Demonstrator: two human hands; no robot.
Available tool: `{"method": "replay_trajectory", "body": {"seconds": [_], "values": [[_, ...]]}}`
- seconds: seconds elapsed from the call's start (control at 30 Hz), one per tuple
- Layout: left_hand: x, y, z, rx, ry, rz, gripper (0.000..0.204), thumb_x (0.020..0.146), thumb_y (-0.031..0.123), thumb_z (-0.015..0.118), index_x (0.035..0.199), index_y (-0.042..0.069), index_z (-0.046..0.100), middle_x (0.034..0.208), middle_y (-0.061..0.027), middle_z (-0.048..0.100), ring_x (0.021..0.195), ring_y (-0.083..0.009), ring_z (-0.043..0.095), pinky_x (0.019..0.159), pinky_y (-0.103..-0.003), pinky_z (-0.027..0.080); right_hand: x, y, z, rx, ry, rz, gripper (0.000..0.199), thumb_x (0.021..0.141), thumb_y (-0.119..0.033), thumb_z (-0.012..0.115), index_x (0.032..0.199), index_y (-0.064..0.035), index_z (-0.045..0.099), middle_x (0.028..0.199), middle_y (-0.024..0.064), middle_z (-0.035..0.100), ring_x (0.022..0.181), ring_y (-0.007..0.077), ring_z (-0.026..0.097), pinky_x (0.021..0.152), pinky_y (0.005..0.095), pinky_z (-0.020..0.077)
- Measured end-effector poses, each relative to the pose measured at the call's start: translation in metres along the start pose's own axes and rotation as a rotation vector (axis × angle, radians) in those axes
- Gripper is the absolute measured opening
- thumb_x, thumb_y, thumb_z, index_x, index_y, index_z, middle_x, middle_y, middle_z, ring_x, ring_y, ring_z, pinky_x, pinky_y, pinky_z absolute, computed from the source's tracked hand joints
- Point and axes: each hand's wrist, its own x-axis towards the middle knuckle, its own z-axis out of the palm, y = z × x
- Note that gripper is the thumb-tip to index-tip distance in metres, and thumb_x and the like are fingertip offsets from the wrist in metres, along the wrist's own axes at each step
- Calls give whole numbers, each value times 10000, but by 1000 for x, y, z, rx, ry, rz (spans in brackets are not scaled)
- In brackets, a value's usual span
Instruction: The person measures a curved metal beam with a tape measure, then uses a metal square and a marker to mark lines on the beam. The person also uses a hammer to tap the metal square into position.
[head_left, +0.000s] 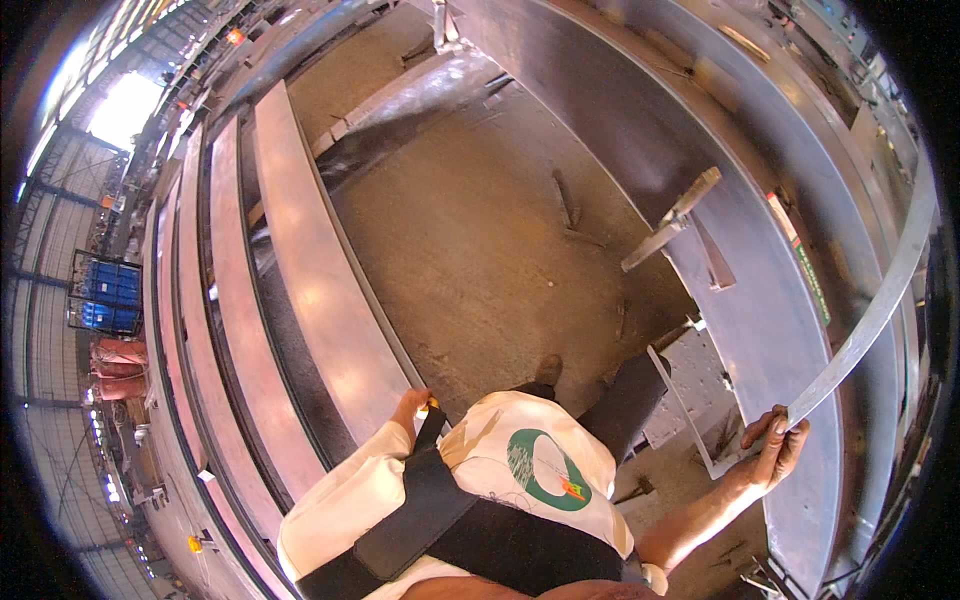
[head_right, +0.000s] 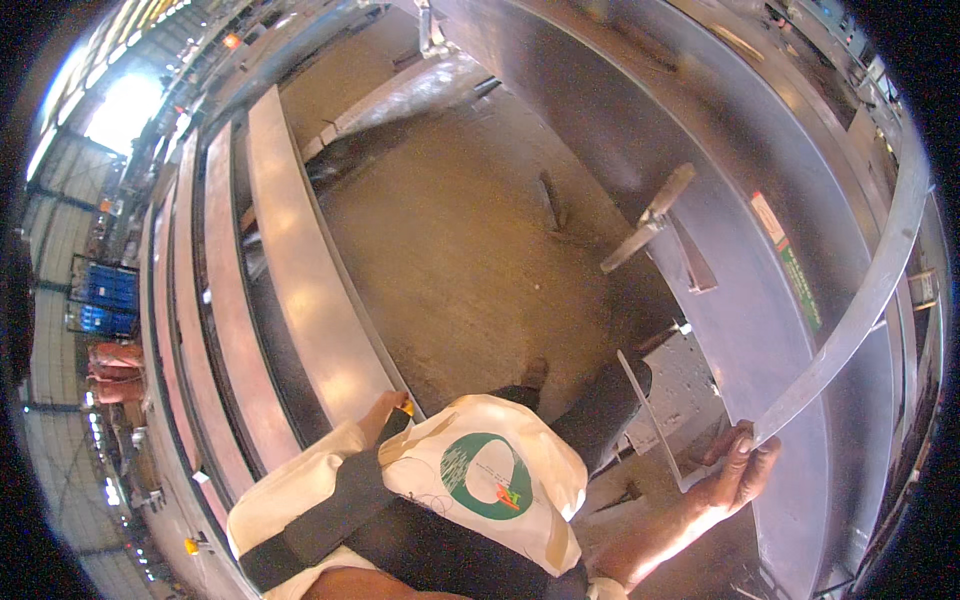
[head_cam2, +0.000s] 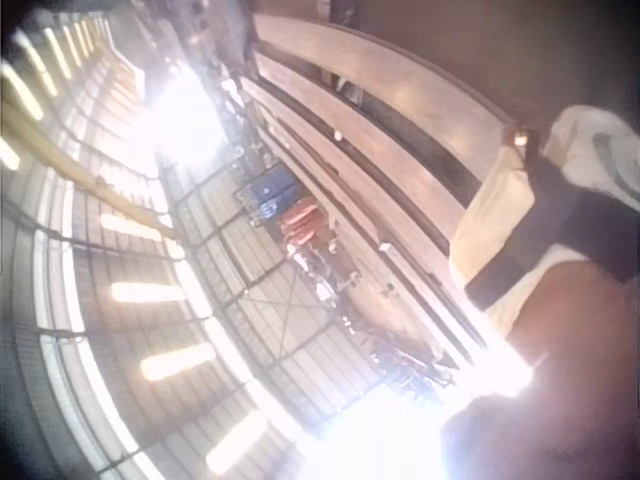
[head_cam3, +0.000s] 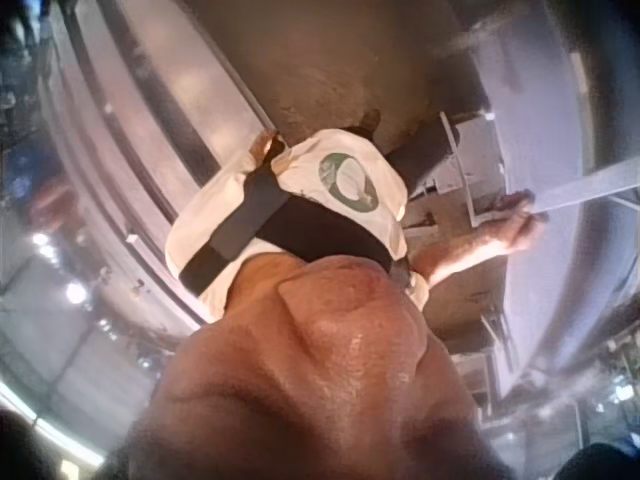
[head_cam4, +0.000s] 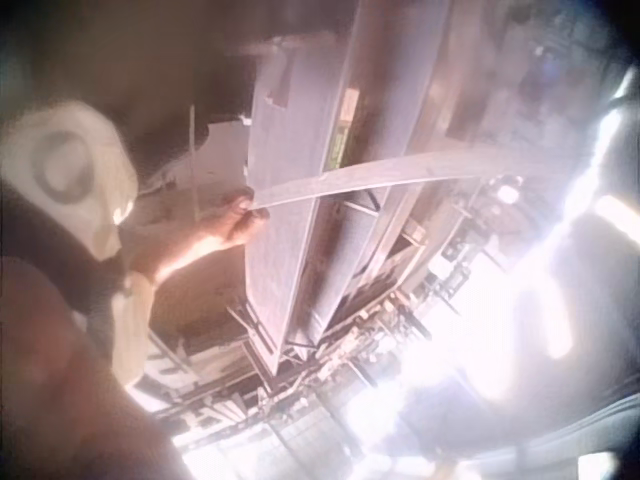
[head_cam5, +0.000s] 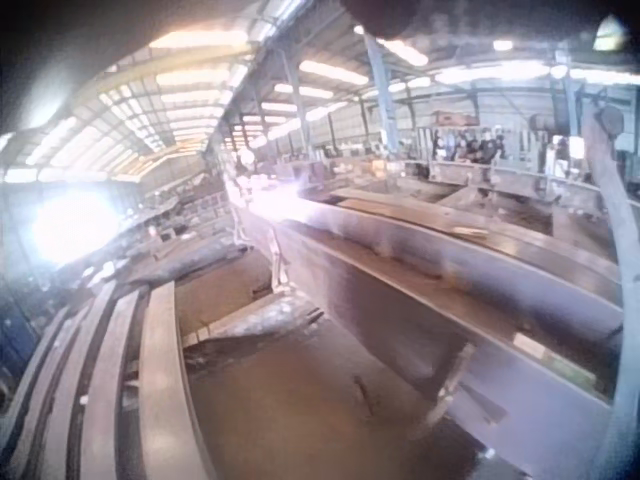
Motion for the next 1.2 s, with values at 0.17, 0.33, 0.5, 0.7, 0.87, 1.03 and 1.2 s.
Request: {"method": "replay_trajectory", "body": {"seconds": [0.17, 0.33, 0.5, 0.7, 0.87, 1.03, 1.2], "values": [[-16, 30, -8, -96, 226, 89, 224, 904, 323, 581, 1027, 155, 664, 891, -185, 711, 881, -406, 698, 703, -508, 557, 10, 30, 25, 52, -17, 74, 217, 997, -216, 602, 1036, -4, 626, 808, 51, 573, 590, 87, 454, 480, 227, 333], [-3, 96, -10, -256, 388, -40, 208, 924, 326, 539, 1045, 212, 664, 852, -216, 693, 877, -433, 687, 691, -528, 543, 28, 49, 88, 53, -221, 86, 249, 997, -232, 579, 1028, 13, 613, 731, 21, 524, 585, 80, 443, 490, 228, 338], [4, 122, -43, -626, 553, -15, 275, 862, 289, 605, 1016, 66, 656, 868, -275, 651, 808, -478, 658, 685, -533, 516, 43, 66, 173, 126, -230, 182, 262, 1001, -211, 574, 1103, 29, 605, 748, 39, 547, 626, 98, 490, 554, 227, 397], [36, 115, -115, -434, 345, 20, 351, 848, 322, 655, 1112, 91, 644, 963, -281, 680, 900, -460, 664, 754, -529, 529, 94, 102, 271, 247, -249, 347, 253, 999, -201, 583, 1139, 7, 618, 818, 62, 602, 658, 119, 533, 604, 257, 448], [105, 111, -200, -263, 372, -13, 216, 874, 200, 614, 1074, 131, 660, 985, -268, 680, 927, -449, 672, 712, -499, 550, 164, 98, 353, 322, -280, 465, 337, 986, -247, 590, 1199, 14, 597, 787, 41, 575, 639, 97, 501, 520, 233, 383], [203, 144, -347, -969, 477, -246, 260, 859, 242, 634, 1079, 104, 640, 944, -227, 652, 858, -363, 650, 714, -443, 531, 225, 95, 418, 416, -204, 444, 390, 990, -247, 575, 1275, 18, 553, 761, 49, 582, 561, 101, 512, 469, 231, 385], [232, 170, -542, -1740, 576, -297, 356, 816, 370, 640, 981, 55, 643, 852, -107, 626, 753, -239, 614, 676, -352, 500, 281, 83, 482, 434, -87, 354, 334, 1012, -244, 541, 1237, 3, 538, 708, 75, 580, 497, 123, 510, 413, 241, 383]]}}
